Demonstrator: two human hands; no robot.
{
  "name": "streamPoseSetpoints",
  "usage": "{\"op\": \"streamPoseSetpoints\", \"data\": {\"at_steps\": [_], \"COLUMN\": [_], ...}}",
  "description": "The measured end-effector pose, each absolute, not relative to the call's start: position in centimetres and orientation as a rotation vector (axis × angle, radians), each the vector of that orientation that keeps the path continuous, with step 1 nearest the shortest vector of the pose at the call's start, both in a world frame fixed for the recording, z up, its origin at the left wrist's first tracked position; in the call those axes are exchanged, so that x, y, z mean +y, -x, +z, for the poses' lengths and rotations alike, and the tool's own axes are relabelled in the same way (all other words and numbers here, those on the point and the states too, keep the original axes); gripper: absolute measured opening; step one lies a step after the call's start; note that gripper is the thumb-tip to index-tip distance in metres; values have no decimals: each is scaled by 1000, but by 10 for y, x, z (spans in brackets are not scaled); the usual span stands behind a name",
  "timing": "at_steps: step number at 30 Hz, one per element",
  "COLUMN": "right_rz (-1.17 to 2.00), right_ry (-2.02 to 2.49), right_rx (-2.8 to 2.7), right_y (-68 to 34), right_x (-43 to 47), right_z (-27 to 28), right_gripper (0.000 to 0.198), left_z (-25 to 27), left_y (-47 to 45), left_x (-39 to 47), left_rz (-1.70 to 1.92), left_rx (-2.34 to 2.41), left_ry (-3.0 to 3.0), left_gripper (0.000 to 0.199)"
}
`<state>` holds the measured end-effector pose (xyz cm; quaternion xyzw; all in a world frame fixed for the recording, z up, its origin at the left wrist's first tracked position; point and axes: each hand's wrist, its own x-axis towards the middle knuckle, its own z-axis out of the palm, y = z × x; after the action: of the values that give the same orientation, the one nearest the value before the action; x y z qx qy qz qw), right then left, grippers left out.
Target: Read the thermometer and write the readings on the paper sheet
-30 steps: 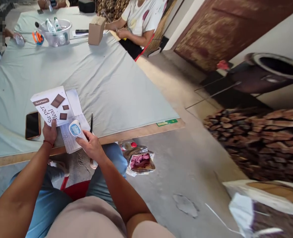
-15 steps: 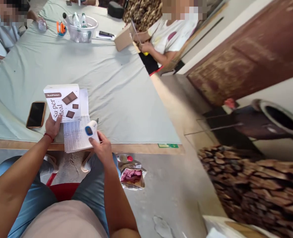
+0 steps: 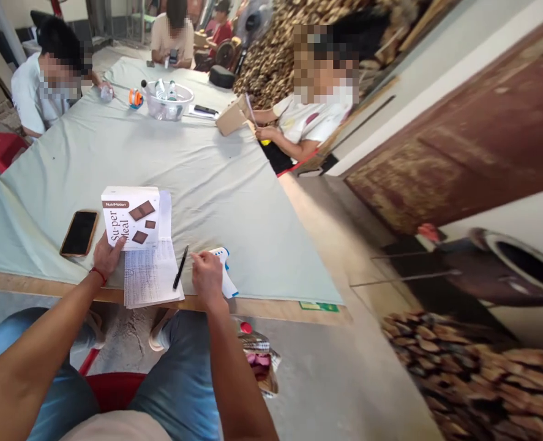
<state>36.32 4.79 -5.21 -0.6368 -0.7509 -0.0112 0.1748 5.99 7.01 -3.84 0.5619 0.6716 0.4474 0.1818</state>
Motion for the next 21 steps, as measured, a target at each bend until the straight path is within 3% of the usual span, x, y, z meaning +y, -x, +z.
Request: {"op": "streamPoseSetpoints", "data": {"at_steps": [5,11,15,21], "right_rz": [13,72,264,936], "right_ry": [1552,1247,1237,1115], "right_rx": [-2533,-2568,-2086,-1096], "right_y": [-340,-373,-368,-310], "right_x": [87,109,98,74], "right_z": [-43,-28,-39,-52], "right_gripper": [33,18,15,20], "left_z": [-32,-33,-35,-32], "left_y": [-57,-49,-51,-56], "left_x": [81,100,101,94], "left_rz": [1257,1248,1215,1203], "left_rx": [1907,1955,1940,1937], "left_ry": [-1724,-1796,-1772,-1694], "left_gripper": [48,51,56,55]}}
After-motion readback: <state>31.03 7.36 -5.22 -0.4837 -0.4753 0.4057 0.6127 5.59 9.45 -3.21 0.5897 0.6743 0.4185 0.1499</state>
